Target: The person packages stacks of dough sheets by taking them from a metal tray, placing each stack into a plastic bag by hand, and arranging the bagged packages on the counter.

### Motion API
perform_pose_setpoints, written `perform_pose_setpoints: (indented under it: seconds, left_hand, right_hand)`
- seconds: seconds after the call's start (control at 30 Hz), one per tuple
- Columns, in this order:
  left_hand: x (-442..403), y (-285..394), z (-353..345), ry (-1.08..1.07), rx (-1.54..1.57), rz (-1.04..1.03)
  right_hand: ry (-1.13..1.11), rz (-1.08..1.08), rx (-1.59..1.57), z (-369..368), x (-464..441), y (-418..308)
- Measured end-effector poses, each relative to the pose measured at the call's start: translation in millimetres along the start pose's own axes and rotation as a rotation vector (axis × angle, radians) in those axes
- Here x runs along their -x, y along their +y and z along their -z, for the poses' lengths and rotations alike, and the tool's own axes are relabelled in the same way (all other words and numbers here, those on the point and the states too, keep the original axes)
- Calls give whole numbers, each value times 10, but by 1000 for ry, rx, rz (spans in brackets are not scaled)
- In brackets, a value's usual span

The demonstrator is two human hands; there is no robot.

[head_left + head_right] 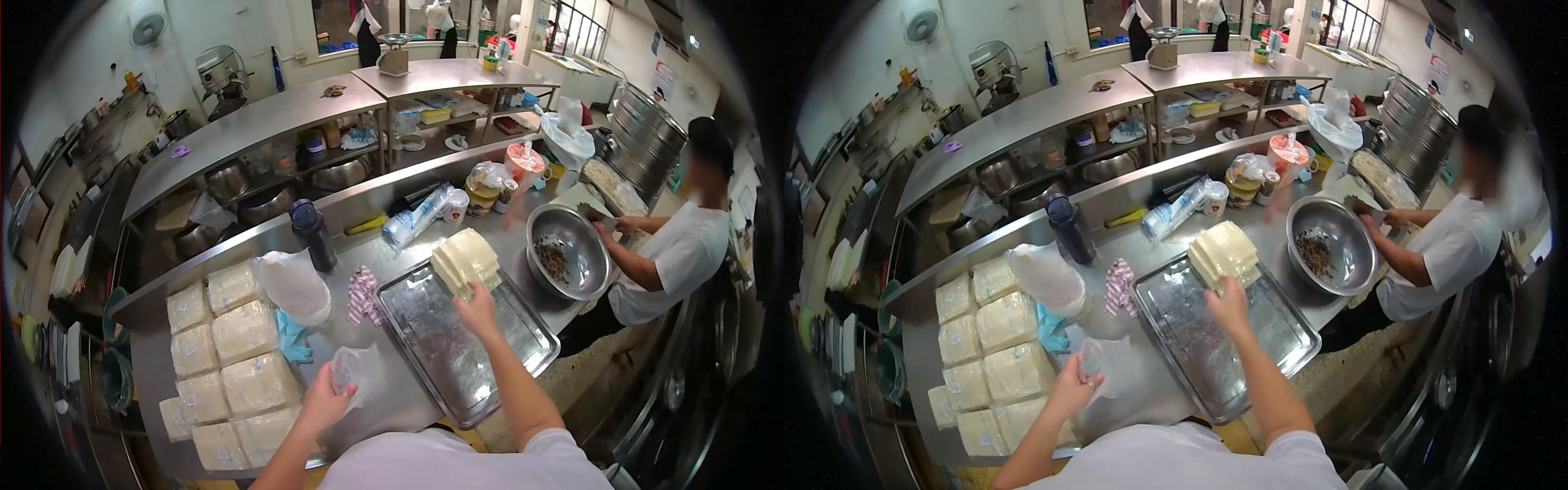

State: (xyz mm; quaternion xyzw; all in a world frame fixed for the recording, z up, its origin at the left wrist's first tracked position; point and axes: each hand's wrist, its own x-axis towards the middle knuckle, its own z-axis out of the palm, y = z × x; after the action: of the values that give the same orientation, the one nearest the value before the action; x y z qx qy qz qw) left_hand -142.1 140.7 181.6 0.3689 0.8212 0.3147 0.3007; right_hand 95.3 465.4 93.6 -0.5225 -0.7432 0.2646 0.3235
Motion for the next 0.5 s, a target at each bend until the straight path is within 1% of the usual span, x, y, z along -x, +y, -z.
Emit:
perform_pose_setpoints:
  seconds: [0.1, 0.2, 0.3, 0.37, 0.4, 0.47, 0.5]
  left_hand:
    - [51, 142, 32, -129, 29, 70]
    - [74, -18, -125, -93, 143, -97]
    - [190, -17, -143, -79, 120, -28]
    - [225, -82, -172, -61, 214, 2]
    - [253, -114, -194, -55, 263, 18]
    - [286, -193, -235, -65, 238, 59]
    - [290, -207, -249, -69, 225, 77]
  right_hand:
    - [-6, 79, 203, -220, -684, 126]
    - [-72, 93, 540, -343, -1069, 52]
    - [-259, 59, 663, -356, -1251, 27]
    - [-385, 43, 723, -334, -1347, 3]
    - [-389, 86, 783, -426, -1395, 128]
    - [-393, 171, 904, -689, -1484, 519]
    - [-362, 171, 926, -695, -1441, 477]
